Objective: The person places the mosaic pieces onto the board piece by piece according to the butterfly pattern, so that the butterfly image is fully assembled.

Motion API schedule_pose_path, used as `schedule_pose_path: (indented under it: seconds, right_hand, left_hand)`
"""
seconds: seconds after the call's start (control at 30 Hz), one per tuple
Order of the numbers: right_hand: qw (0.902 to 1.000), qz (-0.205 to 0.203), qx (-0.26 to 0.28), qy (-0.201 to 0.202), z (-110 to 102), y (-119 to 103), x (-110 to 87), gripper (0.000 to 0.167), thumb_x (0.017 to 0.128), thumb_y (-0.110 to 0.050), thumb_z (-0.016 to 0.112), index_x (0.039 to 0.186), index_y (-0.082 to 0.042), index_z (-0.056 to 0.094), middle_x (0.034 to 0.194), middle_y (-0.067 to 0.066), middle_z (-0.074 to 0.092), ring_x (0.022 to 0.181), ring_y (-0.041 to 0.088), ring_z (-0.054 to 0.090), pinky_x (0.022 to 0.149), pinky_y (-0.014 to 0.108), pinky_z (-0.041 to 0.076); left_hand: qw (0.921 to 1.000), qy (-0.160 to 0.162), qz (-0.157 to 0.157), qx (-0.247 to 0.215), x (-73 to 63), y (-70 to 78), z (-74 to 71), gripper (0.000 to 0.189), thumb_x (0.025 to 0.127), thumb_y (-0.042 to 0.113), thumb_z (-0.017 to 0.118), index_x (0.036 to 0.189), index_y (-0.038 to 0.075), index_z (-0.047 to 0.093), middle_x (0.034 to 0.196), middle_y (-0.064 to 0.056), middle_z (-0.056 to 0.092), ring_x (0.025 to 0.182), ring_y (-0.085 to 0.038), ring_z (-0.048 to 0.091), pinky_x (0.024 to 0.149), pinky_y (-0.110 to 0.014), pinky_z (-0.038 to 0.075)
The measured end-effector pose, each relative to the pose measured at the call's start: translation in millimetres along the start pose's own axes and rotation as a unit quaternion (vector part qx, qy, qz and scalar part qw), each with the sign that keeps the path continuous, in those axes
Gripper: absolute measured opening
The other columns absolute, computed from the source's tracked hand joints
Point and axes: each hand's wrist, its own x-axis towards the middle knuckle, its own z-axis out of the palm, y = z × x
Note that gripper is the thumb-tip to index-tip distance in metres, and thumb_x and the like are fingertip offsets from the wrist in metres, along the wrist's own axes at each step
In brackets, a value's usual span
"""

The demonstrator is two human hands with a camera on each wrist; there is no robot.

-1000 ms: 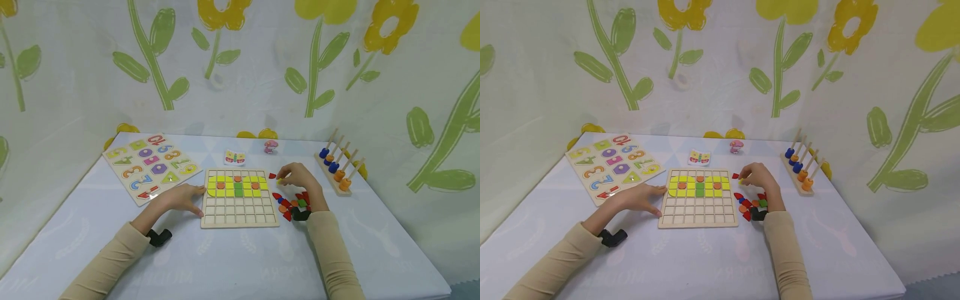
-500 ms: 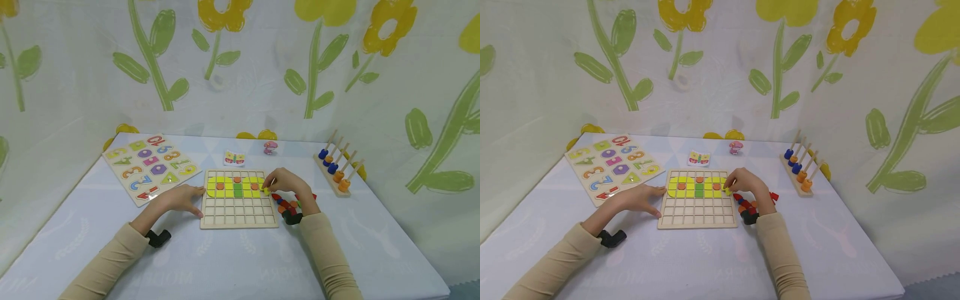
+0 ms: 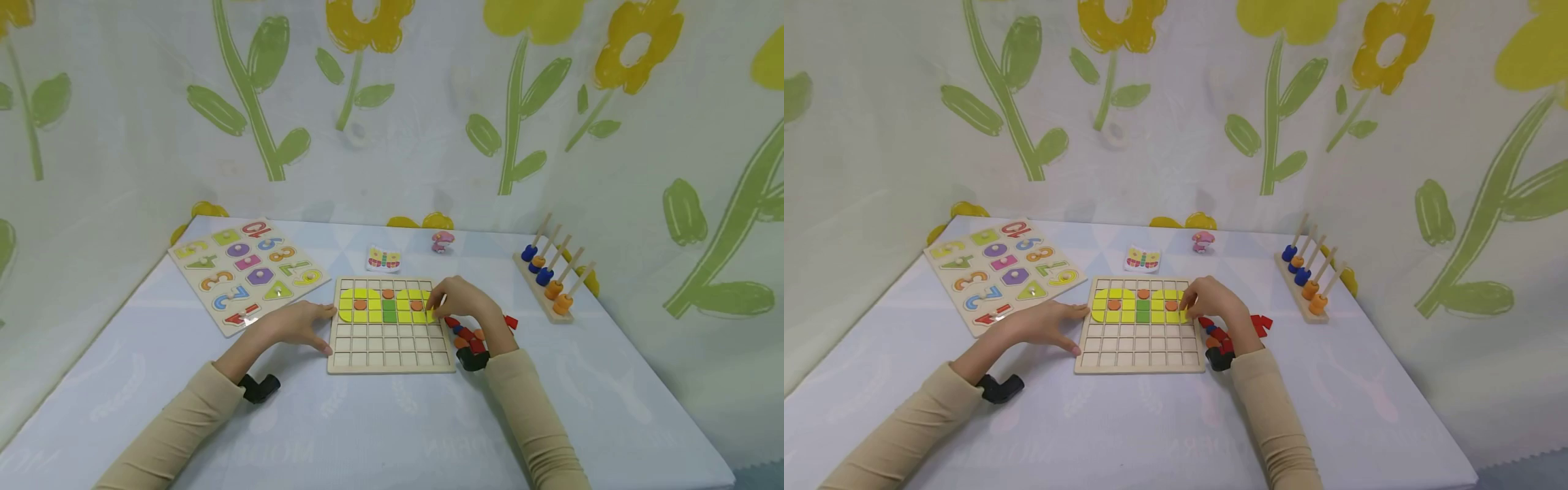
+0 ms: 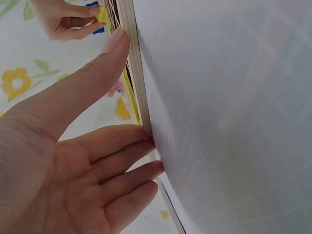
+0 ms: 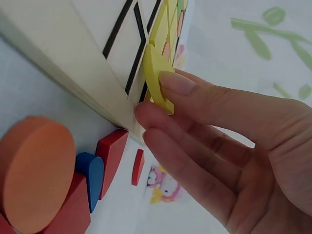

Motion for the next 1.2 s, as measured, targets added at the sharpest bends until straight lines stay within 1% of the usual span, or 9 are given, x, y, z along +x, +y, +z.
schedule_pose_path:
  seconds: [0.17, 0.37, 0.6, 0.73, 1.0, 1.13, 1.2]
  right_hand:
    - [0.9999, 0.01, -0.008, -0.001, 0.8, -3.6, -1.4, 0.014, 0.081, -0.009, 0.078, 0.095, -0.012, 0.077, 0.085, 0.0, 0.066, 0.079, 0.018, 0.057, 0.072, 0.028, 0.053]
    - [0.9999, 0.006, -0.008, 0.004, 1.2, -3.8, -2.2, 0.016, 0.08, -0.008, 0.079, 0.095, -0.012, 0.077, 0.085, 0.0, 0.066, 0.079, 0.018, 0.057, 0.072, 0.028, 0.053]
    - [0.9999, -0.006, -0.009, 0.004, 1.8, -0.8, -1.1, 0.015, 0.078, -0.006, 0.08, 0.091, -0.012, 0.075, 0.084, -0.001, 0.066, 0.078, 0.018, 0.058, 0.073, 0.028, 0.054]
    - [1.0, -0.003, -0.006, 0.006, 3.1, -0.9, -1.0, 0.015, 0.077, -0.006, 0.08, 0.091, -0.012, 0.075, 0.085, -0.001, 0.066, 0.077, 0.017, 0.058, 0.073, 0.028, 0.054]
    - [0.9999, -0.006, -0.003, 0.012, 6.7, 0.3, -0.5, 0.014, 0.077, -0.005, 0.081, 0.087, -0.012, 0.074, 0.083, -0.001, 0.065, 0.077, 0.018, 0.057, 0.072, 0.028, 0.054]
    - [0.9999, 0.0, 0.0, 0.012, 7.0, -1.6, 0.1, 0.015, 0.075, -0.007, 0.082, 0.084, -0.013, 0.072, 0.083, 0.0, 0.064, 0.077, 0.019, 0.057, 0.072, 0.027, 0.054]
    - [0.9999, 0.004, -0.001, 0.012, 7.2, -2.4, 0.2, 0.016, 0.075, -0.008, 0.083, 0.086, -0.013, 0.072, 0.084, 0.0, 0.064, 0.077, 0.019, 0.057, 0.072, 0.027, 0.054]
  left_hand:
    - [1.0, 0.001, -0.002, -0.002, 0.0, -0.3, 0.7, 0.086, 0.074, 0.043, 0.081, 0.141, 0.002, 0.047, 0.148, -0.014, 0.041, 0.137, -0.036, 0.035, 0.11, -0.051, 0.031]
    - [1.0, 0.002, -0.001, -0.001, 0.7, -0.5, 1.2, 0.086, 0.074, 0.042, 0.082, 0.141, 0.002, 0.047, 0.148, -0.014, 0.041, 0.137, -0.036, 0.035, 0.111, -0.051, 0.03]
    - [1.0, 0.004, 0.0, -0.001, 0.5, -0.5, 2.1, 0.086, 0.073, 0.042, 0.082, 0.141, 0.002, 0.047, 0.148, -0.014, 0.042, 0.137, -0.035, 0.035, 0.111, -0.05, 0.03]
    - [1.0, 0.002, -0.005, -0.004, -0.1, 0.1, 2.2, 0.086, 0.073, 0.042, 0.082, 0.141, 0.002, 0.047, 0.148, -0.014, 0.041, 0.137, -0.035, 0.035, 0.111, -0.05, 0.03]
    - [1.0, 0.003, -0.001, 0.001, -0.7, -0.1, 3.3, 0.086, 0.073, 0.043, 0.082, 0.141, 0.002, 0.047, 0.147, -0.014, 0.042, 0.137, -0.035, 0.036, 0.11, -0.05, 0.031]
    - [1.0, 0.006, 0.001, 0.002, -0.5, -0.1, 2.8, 0.086, 0.073, 0.042, 0.082, 0.141, 0.001, 0.047, 0.147, -0.015, 0.042, 0.137, -0.035, 0.036, 0.111, -0.05, 0.031]
    - [1.0, 0.006, 0.002, 0.002, -0.9, 0.5, 2.5, 0.086, 0.073, 0.042, 0.082, 0.141, 0.001, 0.047, 0.147, -0.015, 0.042, 0.137, -0.035, 0.036, 0.11, -0.05, 0.031]
